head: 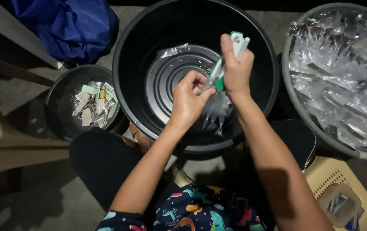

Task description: Labeling and stapling small plastic bags containing hardware components

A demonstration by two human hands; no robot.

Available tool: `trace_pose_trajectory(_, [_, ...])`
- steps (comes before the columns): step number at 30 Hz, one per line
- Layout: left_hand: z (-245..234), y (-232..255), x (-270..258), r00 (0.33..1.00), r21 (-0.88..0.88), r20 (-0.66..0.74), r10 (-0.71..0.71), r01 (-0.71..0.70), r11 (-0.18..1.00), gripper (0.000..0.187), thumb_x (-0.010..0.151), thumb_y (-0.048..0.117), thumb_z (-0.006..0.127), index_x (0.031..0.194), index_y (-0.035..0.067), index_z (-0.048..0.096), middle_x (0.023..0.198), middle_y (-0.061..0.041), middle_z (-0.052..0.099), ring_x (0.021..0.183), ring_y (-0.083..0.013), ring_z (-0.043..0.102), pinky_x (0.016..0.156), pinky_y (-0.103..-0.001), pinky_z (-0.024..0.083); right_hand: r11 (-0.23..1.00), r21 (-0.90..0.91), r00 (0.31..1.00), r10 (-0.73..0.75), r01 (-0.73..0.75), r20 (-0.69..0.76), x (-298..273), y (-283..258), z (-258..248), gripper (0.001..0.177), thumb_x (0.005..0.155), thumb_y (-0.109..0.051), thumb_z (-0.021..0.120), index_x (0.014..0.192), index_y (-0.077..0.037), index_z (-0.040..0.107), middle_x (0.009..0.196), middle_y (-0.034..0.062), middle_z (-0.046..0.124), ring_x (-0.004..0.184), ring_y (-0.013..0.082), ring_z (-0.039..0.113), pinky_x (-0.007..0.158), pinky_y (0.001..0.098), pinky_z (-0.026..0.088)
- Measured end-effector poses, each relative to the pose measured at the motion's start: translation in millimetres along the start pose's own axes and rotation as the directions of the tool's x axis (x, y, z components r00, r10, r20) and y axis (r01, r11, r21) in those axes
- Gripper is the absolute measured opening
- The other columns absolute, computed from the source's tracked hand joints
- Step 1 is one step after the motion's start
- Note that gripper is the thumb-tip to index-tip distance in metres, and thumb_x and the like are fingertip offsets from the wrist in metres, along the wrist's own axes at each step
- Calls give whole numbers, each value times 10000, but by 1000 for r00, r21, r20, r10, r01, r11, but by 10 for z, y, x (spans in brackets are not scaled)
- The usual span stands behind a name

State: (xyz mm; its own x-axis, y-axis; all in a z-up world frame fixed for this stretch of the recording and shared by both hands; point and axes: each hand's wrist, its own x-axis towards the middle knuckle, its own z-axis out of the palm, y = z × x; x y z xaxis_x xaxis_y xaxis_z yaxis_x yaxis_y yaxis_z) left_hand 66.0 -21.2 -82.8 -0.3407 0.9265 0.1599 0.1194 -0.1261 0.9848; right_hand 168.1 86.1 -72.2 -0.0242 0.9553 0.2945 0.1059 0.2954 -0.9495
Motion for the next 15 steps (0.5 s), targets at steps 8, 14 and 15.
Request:
trace_pose_trajectory(8, [50,-105,-93,996,27,21,-87,86,996,247,822,-6,814,983,73,645,926,-36,595,803,-100,570,834,-247,611,999,-2,998,32,-32,50,-80,116,-15,413,1009,-377,668,686,-202,478,663,-105,428,650,44,421,618,275,366])
trace_pose_trajectory(14, [130,-312,-102,998,99,-29,-61,63,993,305,828,65,822,1103,44,692,934,-136,630,893,-273,698,843,-338,628,994,-57,995,94,-93,19,-105,304,-56,389,965,-452,728,734,-176,581,684,-56,555,673,87,511,684,291,448])
trace_pose_trajectory(15, [136,-340,-78,994,125,-86,-67,78,989,367,779,64,866,1113,43,714,882,-180,676,885,-368,746,801,-399,650,991,-54,993,119,-120,-20,-104,393,-64,401,928,-494,793,761,-163,640,710,-24,625,694,118,547,739,307,502])
